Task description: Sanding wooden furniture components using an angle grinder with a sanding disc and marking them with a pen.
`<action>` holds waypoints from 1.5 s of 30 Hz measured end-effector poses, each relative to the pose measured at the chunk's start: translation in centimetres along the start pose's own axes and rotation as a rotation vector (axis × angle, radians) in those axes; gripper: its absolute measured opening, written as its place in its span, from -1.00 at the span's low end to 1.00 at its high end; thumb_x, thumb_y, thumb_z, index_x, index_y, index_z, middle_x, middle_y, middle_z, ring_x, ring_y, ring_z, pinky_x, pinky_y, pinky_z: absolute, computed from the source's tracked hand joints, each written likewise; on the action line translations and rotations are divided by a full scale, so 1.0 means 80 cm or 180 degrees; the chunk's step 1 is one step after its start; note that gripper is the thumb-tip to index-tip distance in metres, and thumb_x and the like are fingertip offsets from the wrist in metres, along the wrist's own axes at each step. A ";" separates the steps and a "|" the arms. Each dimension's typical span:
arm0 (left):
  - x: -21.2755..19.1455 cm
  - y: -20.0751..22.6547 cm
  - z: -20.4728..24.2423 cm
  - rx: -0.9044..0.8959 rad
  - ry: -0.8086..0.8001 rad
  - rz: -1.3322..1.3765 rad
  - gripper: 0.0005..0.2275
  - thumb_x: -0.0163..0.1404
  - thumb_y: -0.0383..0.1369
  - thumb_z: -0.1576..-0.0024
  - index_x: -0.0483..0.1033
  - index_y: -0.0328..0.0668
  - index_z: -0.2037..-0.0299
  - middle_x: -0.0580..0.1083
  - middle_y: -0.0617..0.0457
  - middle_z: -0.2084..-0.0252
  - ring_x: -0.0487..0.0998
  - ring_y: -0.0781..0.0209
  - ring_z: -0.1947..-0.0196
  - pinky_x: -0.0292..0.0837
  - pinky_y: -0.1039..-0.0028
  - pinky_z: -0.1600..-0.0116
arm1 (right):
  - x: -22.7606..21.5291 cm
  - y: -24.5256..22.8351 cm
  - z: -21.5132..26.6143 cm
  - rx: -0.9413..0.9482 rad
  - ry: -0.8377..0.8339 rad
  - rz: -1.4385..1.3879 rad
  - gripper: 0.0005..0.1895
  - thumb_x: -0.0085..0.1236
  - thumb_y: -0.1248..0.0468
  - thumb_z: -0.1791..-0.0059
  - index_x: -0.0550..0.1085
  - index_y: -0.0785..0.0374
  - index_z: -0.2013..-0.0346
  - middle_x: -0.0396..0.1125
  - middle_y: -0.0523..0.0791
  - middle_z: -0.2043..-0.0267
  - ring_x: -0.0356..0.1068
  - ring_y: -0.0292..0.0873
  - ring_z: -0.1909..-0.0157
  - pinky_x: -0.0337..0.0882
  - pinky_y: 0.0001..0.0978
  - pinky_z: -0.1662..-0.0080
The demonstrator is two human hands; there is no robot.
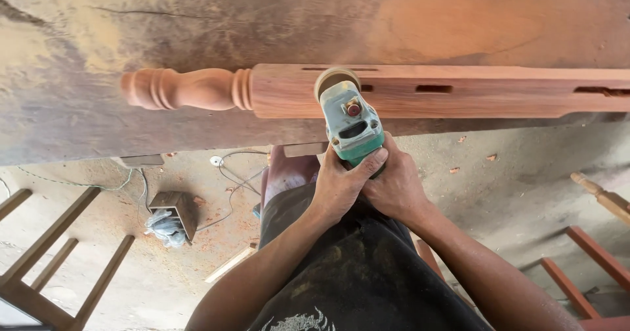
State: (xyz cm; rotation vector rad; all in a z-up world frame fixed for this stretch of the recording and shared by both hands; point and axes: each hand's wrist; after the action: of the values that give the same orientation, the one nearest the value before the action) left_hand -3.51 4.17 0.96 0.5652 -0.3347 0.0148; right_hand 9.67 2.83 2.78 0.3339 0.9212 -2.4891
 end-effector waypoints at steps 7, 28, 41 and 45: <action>-0.062 0.009 0.013 0.0198 0.0080 0.0638 -0.44 0.26 -0.09 -0.09 0.42 -0.38 -0.14 0.54 -0.09 -0.03 0.56 0.16 -0.06 0.49 0.32 -0.19 | 0.043 -0.052 -0.015 -0.0260 -0.0196 -0.0022 -0.30 0.30 0.15 0.17 0.28 0.36 -0.17 0.52 0.18 0.18 0.57 0.20 0.08 0.54 -0.07 0.11; 0.008 -0.003 -0.010 0.0018 0.0087 -0.0552 -0.45 0.22 -0.07 -0.05 0.39 -0.27 -0.13 0.56 -0.02 -0.03 0.61 0.21 -0.05 0.50 0.35 -0.16 | -0.012 0.002 0.000 0.0031 -0.0065 -0.0116 -0.40 0.24 0.22 0.13 0.29 0.30 -0.15 0.52 0.15 0.17 0.59 0.14 0.07 0.58 -0.10 0.04; 0.183 -0.061 -0.044 0.0054 -0.0488 -0.0183 -0.50 0.24 -0.20 -0.09 0.37 -0.32 -0.13 0.54 -0.05 -0.04 0.59 0.20 -0.05 0.53 0.34 -0.18 | -0.133 0.136 0.036 -0.0063 0.0588 -0.0333 -0.47 0.20 0.23 0.07 0.34 0.27 -0.16 0.52 0.12 0.11 0.54 0.19 0.01 0.55 -0.07 0.05; 0.237 -0.082 -0.055 -0.0035 -0.0638 -0.0185 -0.48 0.26 -0.16 -0.07 0.40 -0.32 -0.13 0.55 -0.08 -0.04 0.60 0.14 -0.05 0.55 0.30 -0.19 | -0.172 0.175 0.046 -0.0044 0.0687 -0.0565 -0.52 0.18 0.22 0.06 0.35 0.28 -0.13 0.52 0.10 0.08 0.58 0.10 0.01 0.57 -0.09 0.01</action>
State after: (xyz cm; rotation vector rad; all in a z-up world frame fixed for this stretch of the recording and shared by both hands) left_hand 16.47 -0.52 0.01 0.5666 -0.5127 -0.1003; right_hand 28.33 -4.33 3.01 0.5465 1.0957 -2.6441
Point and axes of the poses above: each hand's wrist, its own z-axis away from the middle knuckle, its own x-axis out of the palm, y = z × x
